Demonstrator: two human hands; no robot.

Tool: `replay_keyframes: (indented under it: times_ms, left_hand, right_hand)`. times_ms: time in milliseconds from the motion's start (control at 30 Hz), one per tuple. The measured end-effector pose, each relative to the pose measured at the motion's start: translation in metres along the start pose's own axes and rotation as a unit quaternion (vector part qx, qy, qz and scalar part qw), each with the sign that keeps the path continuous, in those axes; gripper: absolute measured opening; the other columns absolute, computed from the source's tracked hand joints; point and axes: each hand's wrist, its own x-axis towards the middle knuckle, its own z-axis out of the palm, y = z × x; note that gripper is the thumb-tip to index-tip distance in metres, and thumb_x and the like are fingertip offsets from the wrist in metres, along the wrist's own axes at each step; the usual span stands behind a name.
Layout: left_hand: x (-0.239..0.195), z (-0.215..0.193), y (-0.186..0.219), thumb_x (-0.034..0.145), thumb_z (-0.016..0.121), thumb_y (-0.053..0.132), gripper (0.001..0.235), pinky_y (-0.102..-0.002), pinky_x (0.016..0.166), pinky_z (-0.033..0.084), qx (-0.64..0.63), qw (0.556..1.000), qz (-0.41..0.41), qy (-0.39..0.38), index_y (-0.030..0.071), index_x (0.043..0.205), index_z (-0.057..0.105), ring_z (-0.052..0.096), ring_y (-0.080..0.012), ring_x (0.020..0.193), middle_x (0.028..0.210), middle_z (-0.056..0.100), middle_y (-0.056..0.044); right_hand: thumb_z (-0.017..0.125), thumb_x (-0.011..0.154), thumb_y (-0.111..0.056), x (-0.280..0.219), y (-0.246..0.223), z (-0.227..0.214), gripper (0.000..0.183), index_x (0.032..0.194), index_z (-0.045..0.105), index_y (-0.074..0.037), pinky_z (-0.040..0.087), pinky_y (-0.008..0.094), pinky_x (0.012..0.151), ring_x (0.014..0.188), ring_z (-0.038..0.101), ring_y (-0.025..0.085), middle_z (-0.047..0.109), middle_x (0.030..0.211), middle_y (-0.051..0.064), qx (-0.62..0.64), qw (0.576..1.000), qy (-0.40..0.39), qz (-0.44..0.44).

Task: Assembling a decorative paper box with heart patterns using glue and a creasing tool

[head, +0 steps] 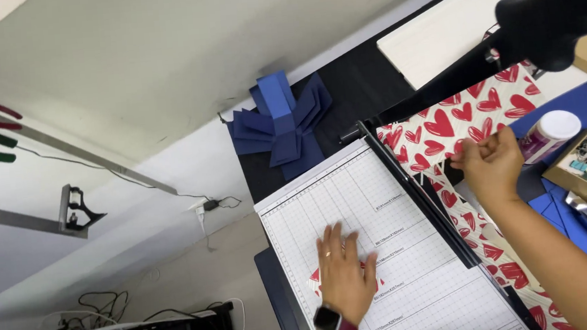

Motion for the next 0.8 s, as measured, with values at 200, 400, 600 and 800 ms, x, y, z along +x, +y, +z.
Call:
replay_keyframes:
  times_ms: [200,400,600,800]
  left_hand:
    - [0.043,0.009,-0.012,0.105,0.049,0.035,0.053,-0.058,0.123,0.015,-0.016,0.995,0.042,-0.090,-0.001,0.144,0.048,0.026,-0.0449,0.149,0.158,0.035,-0.026]
    - [0.074,0.032,-0.032,0.105,0.039,0.049,0.063,-0.060,0.124,0.015,-0.006,0.993,0.076,-0.095,0.004,0.149,0.045,0.027,-0.0431,0.150,0.158,0.038,-0.020]
    - [0.103,0.036,-0.039,0.106,0.038,0.055,0.063,-0.058,0.124,0.017,0.047,0.991,0.064,-0.106,0.013,0.153,0.045,0.026,-0.0402,0.153,0.161,0.038,-0.014]
    - [0.112,0.045,-0.050,0.107,0.042,0.049,0.056,-0.052,0.123,0.020,0.043,0.995,0.041,-0.081,0.012,0.148,0.049,0.027,-0.0367,0.153,0.159,0.042,-0.012]
  right_hand:
    - [0.061,0.109,0.006,-0.031,-0.005,-0.013,0.036,0.094,0.032,-0.010,0.066,0.036,0.069,0.073,0.071,0.025,0.058,0.080,0.016,0.021,0.992,0.018,0.121]
    - [0.068,0.099,0.003,-0.034,0.038,0.016,0.019,0.101,0.050,0.004,0.066,0.041,0.066,0.073,0.072,0.032,0.065,0.084,0.019,0.053,0.978,-0.035,0.198]
    - [0.076,0.091,-0.003,-0.018,0.054,0.047,0.027,0.107,0.058,0.009,0.063,0.038,0.059,0.070,0.073,0.031,0.067,0.079,0.016,0.033,0.984,-0.047,0.169]
    - [0.083,0.085,-0.008,-0.002,0.092,0.056,0.029,0.099,0.061,0.005,0.057,0.029,0.048,0.056,0.068,0.023,0.066,0.070,0.014,0.009,0.981,-0.047,0.188]
